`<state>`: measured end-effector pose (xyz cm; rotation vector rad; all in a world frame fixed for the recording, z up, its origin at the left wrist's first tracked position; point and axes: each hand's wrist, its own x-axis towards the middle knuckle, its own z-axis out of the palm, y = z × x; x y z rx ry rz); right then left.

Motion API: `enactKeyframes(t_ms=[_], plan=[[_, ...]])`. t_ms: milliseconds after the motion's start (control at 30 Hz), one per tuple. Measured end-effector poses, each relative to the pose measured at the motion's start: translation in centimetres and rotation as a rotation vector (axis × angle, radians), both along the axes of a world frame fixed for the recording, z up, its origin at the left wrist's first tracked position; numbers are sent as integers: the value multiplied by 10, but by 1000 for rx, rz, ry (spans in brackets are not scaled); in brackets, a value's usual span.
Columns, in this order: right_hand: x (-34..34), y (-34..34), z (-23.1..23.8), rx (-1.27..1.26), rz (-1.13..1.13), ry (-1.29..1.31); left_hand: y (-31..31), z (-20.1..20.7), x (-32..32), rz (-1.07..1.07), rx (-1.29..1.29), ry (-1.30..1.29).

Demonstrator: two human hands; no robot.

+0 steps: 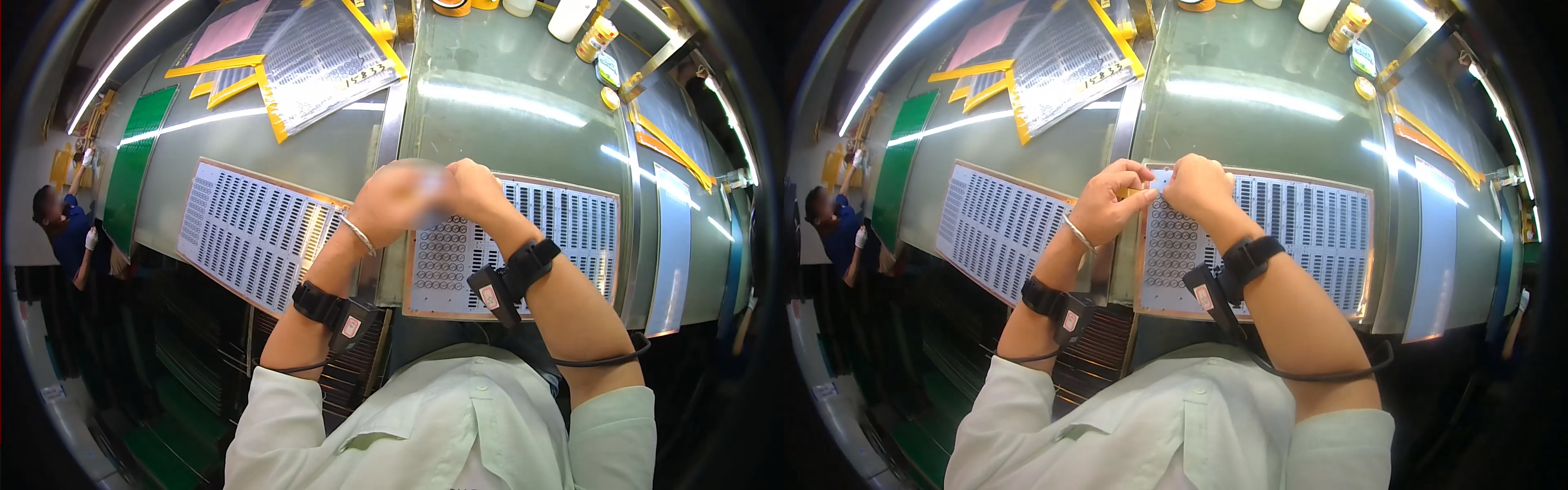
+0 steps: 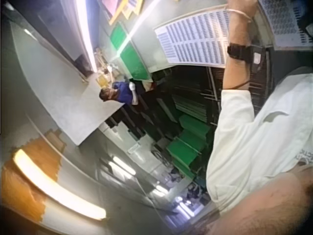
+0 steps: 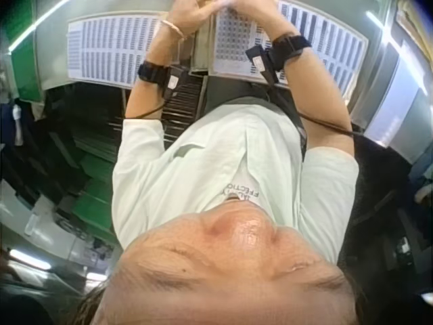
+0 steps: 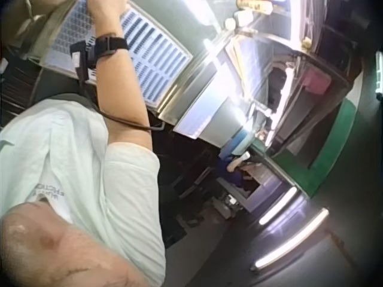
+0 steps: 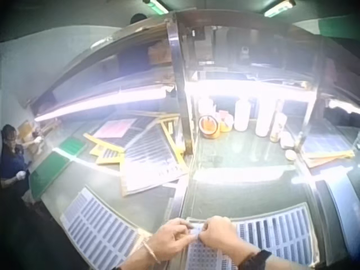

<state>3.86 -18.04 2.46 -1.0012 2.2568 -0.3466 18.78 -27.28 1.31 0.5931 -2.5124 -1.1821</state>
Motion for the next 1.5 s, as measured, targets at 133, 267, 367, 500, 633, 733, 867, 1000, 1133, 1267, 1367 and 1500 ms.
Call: enactKeyframes(t_ms=[133,267,367,500,633,733,867,1000,1133,1267,1367,1500], plan=[[-1,-2,-5,-38,-71,70,4,4,-2,-92,214,71],[-1,-5,-5,-5,-92,51,3,8,5,-109,144,32],[4,-7,-4,33,-152,51,7,15,10,-124,182,54],[5,-6,-3,42,-196,78,10,56,15,-137,146,152],[15,28,-13,-320,-19,175,33,18,4,114,499,431],[24,75,-14,-693,184,316,66,-17,-3,119,405,427],[-17,162,-17,-416,236,504,81,-25,-6,84,194,245],[-78,249,-18,-175,-75,723,81,-27,-5,97,195,199],[-78,277,-5,-187,-196,685,96,-26,-14,98,31,166],[-50,279,-10,-263,-155,605,134,-23,-38,-32,-158,62],[-41,283,-11,-342,-170,534,158,-9,-40,-310,-22,22],[-40,292,0,-469,-225,449,158,23,-16,-775,786,-135]])
